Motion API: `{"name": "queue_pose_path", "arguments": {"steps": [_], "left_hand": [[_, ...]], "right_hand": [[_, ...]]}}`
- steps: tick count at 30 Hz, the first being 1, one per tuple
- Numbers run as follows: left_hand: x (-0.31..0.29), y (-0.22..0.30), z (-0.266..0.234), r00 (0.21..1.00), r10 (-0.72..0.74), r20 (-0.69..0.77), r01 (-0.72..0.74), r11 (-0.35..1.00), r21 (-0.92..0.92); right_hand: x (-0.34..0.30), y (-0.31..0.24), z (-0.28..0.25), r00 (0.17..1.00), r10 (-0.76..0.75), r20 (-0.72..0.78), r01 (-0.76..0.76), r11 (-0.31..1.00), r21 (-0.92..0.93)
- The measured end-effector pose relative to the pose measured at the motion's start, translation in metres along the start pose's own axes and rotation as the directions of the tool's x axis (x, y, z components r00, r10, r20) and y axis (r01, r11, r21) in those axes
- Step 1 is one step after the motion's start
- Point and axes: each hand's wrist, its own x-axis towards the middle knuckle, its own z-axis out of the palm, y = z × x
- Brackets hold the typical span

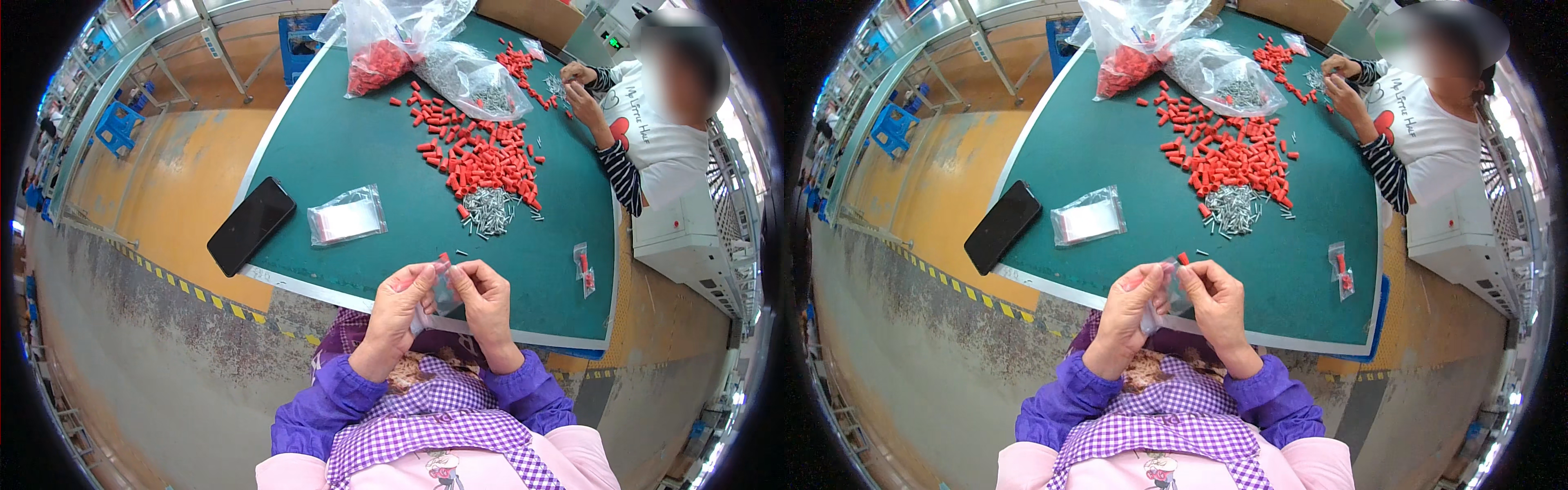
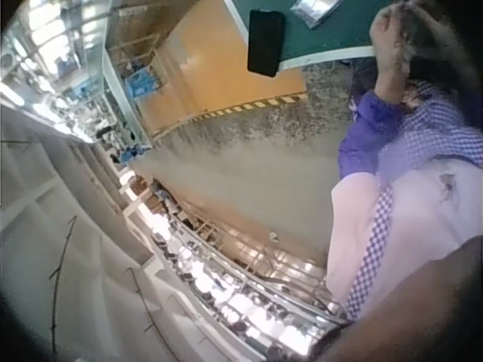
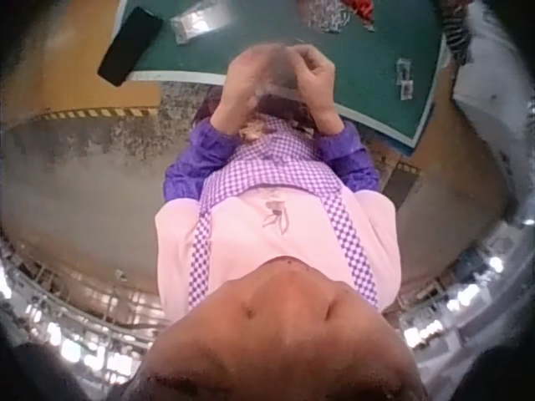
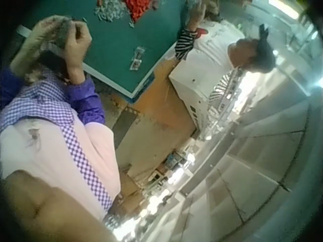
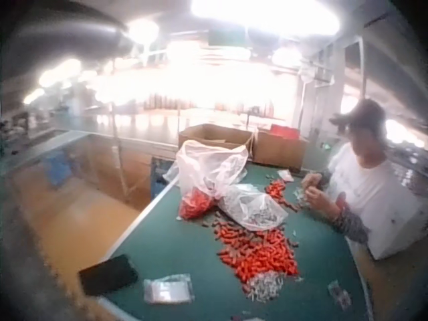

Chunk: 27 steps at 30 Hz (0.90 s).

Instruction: The person packs screws and plastic anchors into small plastic bags by hand and seals the bags.

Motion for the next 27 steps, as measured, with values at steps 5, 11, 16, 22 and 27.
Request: {"name": "queue_pose_path", "arguments": {"steps": [5,11,16,22,27], "left_hand": [[-0.002,-0.001,0.003,0.998,0.037,-0.054,-0.033,0.997,0.07],[-0.006,0.001,0.003,0.993,0.091,-0.076,-0.078,0.985,0.151],[-0.006,0.003,0.002,0.983,0.153,-0.101,-0.123,0.959,0.255],[-0.007,0.006,0.0,0.945,0.304,-0.118,-0.245,0.902,0.357],[-0.008,0.005,-0.003,0.922,0.374,-0.102,-0.299,0.854,0.426]], "right_hand": [[-0.001,-0.001,-0.001,0.998,-0.013,0.063,0.016,0.999,-0.043],[-0.004,0.004,-0.001,0.992,0.045,0.117,-0.047,0.999,0.011],[0.003,0.0,-0.014,0.992,0.048,0.12,-0.034,0.993,-0.117],[0.034,0.0,-0.038,0.949,-0.315,0.012,0.244,0.711,-0.66],[0.037,0.01,-0.033,0.914,-0.361,0.185,0.365,0.534,-0.763]]}}
